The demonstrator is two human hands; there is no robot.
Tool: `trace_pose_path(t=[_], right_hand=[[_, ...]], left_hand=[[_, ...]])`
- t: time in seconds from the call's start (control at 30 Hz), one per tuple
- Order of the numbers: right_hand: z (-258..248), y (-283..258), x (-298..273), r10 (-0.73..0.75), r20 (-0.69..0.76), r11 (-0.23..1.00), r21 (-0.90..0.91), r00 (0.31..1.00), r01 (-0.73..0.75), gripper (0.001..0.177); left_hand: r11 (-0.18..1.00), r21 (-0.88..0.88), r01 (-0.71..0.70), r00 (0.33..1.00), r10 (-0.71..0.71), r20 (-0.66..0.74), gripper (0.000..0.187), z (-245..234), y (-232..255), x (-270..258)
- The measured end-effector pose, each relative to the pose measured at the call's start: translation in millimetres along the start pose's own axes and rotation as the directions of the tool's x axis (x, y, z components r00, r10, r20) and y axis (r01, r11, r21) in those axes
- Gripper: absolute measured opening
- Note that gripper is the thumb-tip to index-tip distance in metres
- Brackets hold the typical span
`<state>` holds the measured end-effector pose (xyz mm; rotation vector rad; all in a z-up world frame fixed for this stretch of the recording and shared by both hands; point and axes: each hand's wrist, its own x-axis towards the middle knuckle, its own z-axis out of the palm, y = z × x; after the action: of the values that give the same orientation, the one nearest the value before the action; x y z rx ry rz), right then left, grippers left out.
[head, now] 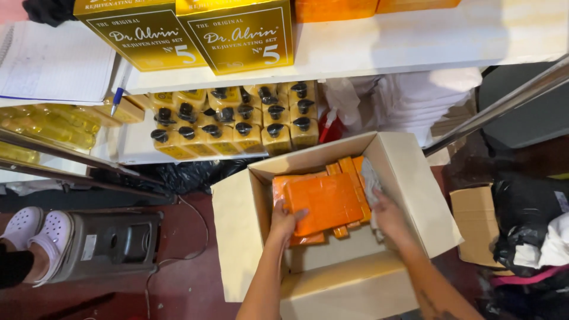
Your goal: The person wipes product boxes and places them in a cardboard box, then records inventory in a notepad.
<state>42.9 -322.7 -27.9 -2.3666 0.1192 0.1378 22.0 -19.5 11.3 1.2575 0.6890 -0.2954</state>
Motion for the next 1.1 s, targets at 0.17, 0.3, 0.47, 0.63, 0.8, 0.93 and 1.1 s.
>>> trace_pose_path(t=[0.17, 0.3, 0.47, 0.63, 0.8, 0.93, 1.1], right_hand=[[-117.8, -89.1, -12.0, 0.284, 0.343, 0.704, 0.559, 0.895, -0.437, 0.046], [-140.0, -108.6, -26.2, 0.272, 0.217, 0.535, 0.776, 0.937, -0.335, 0.045], [-75.8, -93.3, -24.8, 0.236, 0.063, 0.736, 0.64, 0.97, -0.22, 0.046], [23.2, -118.4, -35.4, -0.146, -0.17, 0.924, 0.329, 0.975, 0.196, 0.044], [71.2, -181.6, -58.5, -0.549, 0.076, 0.835, -0.011, 0.833, 0.551, 0.047], [54.9, -155.1, -21.1, -0.601, 0.135, 0.772, -0.161, 0.788, 0.615, 0.044], [45.5, -17.2, 28.9, -0.274, -0.144, 0.955, -0.162, 0.951, 0.25, 0.035]], left_hand=[[0.741, 0.41, -0.532, 0.846, 0.445, 0.294, 0.059, 41.3, 115.0, -79.8], [-0.088, 0.547, -0.833, 0.449, 0.471, 0.76, 0.046, 44.3, 127.5, -98.4], [0.265, 0.646, -0.716, 0.542, 0.794, 0.275, 0.043, 9.5, 53.7, -55.0], [0.763, 0.566, -0.312, 0.793, 0.537, -0.288, 0.04, -21.6, -68.6, 9.3], [0.887, 0.459, -0.057, 0.859, 0.278, -0.43, 0.038, -8.6, -37.0, -13.2], [0.858, 0.501, -0.113, 0.876, 0.324, -0.356, 0.045, -27.9, -54.8, -2.2], [0.548, 0.746, -0.378, 0.748, 0.655, -0.102, 0.061, -20.2, -23.7, -9.6]])
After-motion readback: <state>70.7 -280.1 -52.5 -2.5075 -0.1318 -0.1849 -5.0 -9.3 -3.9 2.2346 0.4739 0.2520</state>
